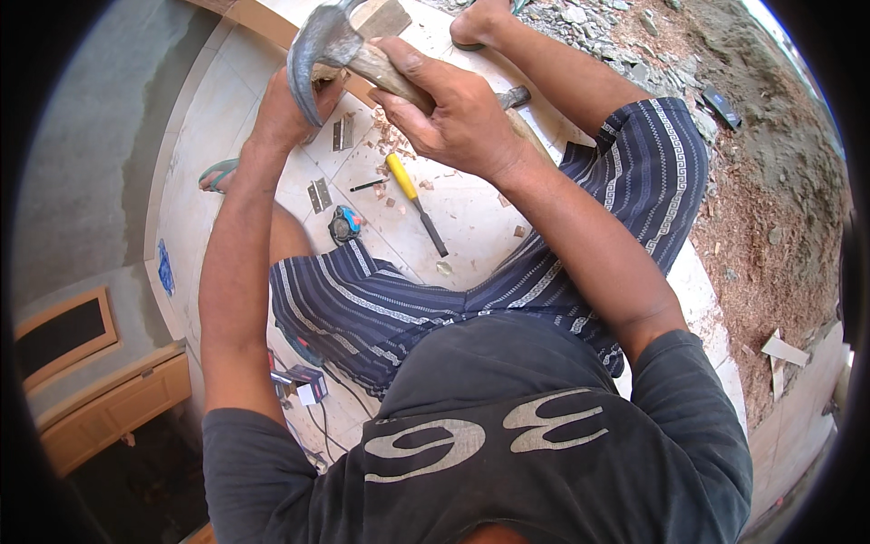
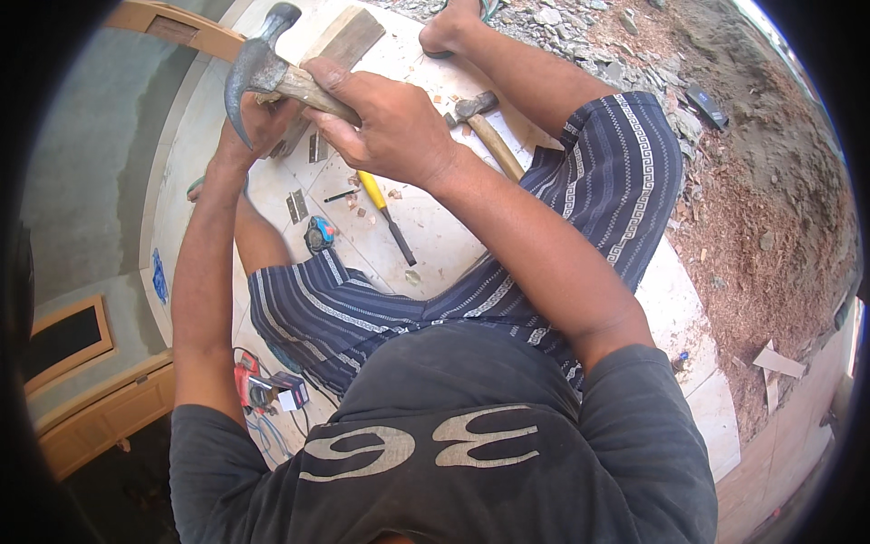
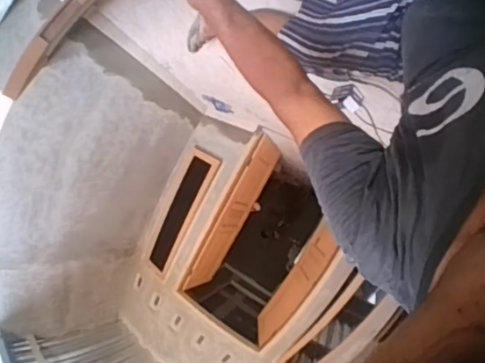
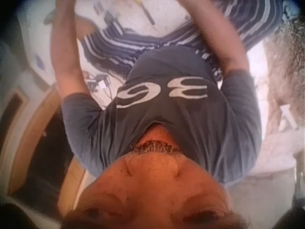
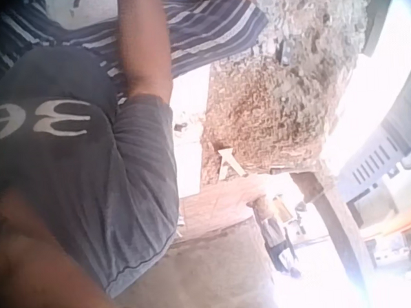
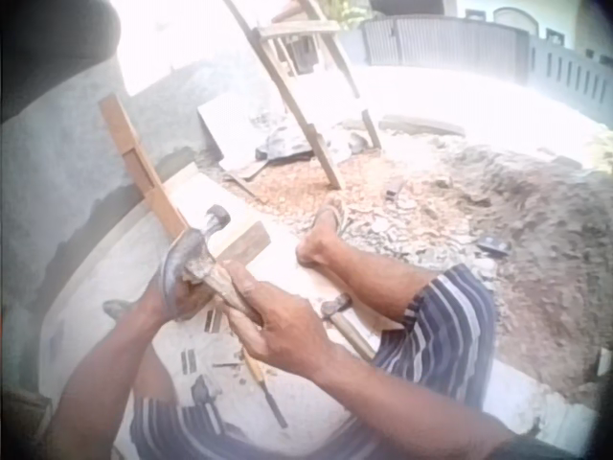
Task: The person sits on the floor and uses a chisel and hammer to carve a wooden frame. They repeatedly position the chisel and strike it to remove wood shavings, occasionally adjusting the frame and clearing debris.
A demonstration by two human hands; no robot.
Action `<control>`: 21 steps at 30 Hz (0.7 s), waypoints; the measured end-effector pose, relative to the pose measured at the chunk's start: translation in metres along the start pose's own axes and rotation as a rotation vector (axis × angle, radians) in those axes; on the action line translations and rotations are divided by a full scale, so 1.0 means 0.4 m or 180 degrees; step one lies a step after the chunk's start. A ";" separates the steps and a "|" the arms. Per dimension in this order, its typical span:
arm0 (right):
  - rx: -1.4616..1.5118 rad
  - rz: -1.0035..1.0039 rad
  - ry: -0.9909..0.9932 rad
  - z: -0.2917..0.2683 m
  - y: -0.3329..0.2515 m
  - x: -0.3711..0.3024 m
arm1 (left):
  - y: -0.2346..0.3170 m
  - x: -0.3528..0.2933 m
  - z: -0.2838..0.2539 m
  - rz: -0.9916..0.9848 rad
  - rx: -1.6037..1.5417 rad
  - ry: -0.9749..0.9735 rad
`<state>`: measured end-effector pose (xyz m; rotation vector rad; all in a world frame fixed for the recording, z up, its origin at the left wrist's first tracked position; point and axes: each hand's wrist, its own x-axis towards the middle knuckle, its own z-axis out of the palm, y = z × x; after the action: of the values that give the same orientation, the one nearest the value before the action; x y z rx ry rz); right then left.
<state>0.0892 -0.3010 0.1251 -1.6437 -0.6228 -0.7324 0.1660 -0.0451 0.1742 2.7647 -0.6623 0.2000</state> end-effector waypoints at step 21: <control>-0.0231 0.0932 -0.1121 -0.040 -0.015 0.057 | 0.013 0.025 -0.008 -0.0233 -0.0094 -0.0086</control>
<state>0.0978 -0.3156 0.1481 -1.8998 -0.5881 -0.2563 0.1724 -0.0528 0.1806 2.7623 -0.5648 0.1365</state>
